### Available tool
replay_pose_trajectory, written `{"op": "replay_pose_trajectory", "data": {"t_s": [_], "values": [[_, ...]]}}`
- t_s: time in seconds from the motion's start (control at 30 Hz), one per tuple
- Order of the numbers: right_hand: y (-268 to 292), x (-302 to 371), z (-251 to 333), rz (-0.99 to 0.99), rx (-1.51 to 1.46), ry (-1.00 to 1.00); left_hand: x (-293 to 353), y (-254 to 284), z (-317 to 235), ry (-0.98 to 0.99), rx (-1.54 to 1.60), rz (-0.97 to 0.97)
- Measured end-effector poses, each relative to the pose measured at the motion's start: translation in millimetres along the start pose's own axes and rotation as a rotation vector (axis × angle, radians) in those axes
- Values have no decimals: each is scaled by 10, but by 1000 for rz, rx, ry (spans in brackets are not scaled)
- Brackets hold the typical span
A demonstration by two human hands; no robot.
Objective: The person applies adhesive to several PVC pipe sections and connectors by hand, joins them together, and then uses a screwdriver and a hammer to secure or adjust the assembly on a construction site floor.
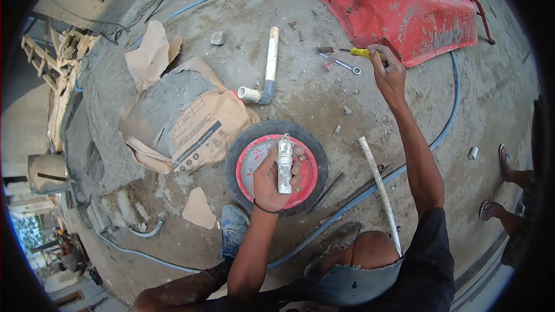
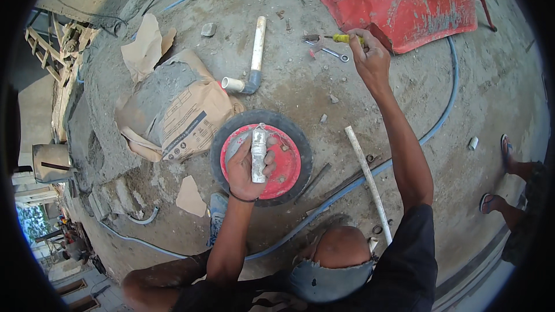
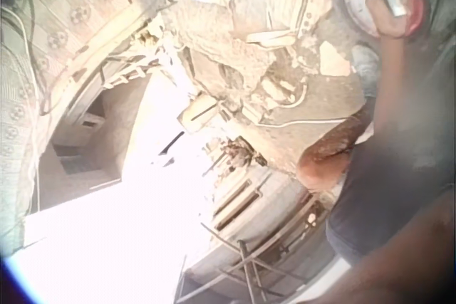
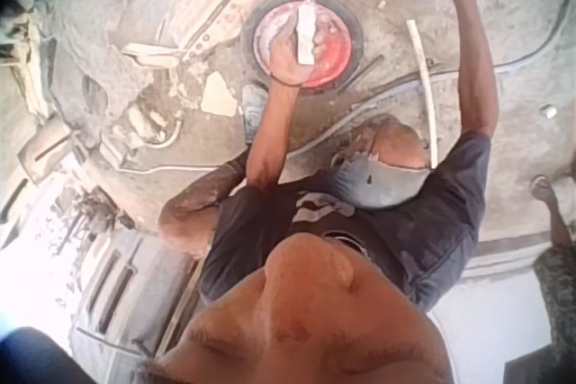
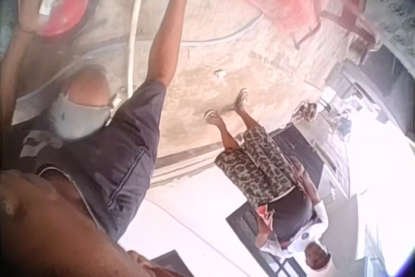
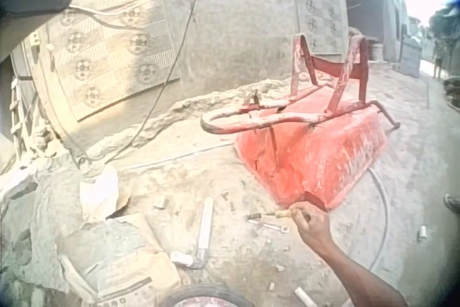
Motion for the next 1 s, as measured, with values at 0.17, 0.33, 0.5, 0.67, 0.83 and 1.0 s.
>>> {"op": "replay_pose_trajectory", "data": {"t_s": [0.17, 0.33, 0.5, 0.67, 0.83, 1.0], "values": [[1450, 944, 648, -193, -506, 199, -210, 15, 190, -20, -1, -167], [2011, 1804, 1040, -213, -420, 31, -467, -51, 654, 108, 55, -163], [2062, 2331, 1724, -82, 335, 252, -549, -1, 1101, 335, 125, -236], [2121, 2762, 2109, -158, 539, 199, -316, -256, 1670, 532, 221, -432], [1947, 3234, 2238, -199, 700, 84, 54, -151, 1937, 604, 162, -344], [2001, 3743, 2405, -404, 796, -112, 303, -141, 1986, 643, 105, -326]]}}
Point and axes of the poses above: each hand's wrist, its own x-axis away from the middle knuckle, its own y-axis out of the back of the hand, z = x × y, the point moved 1 cm from there along -x, towards the middle knuckle, and after that the axes turned 1 degree about -y, right-handed, at the moved point
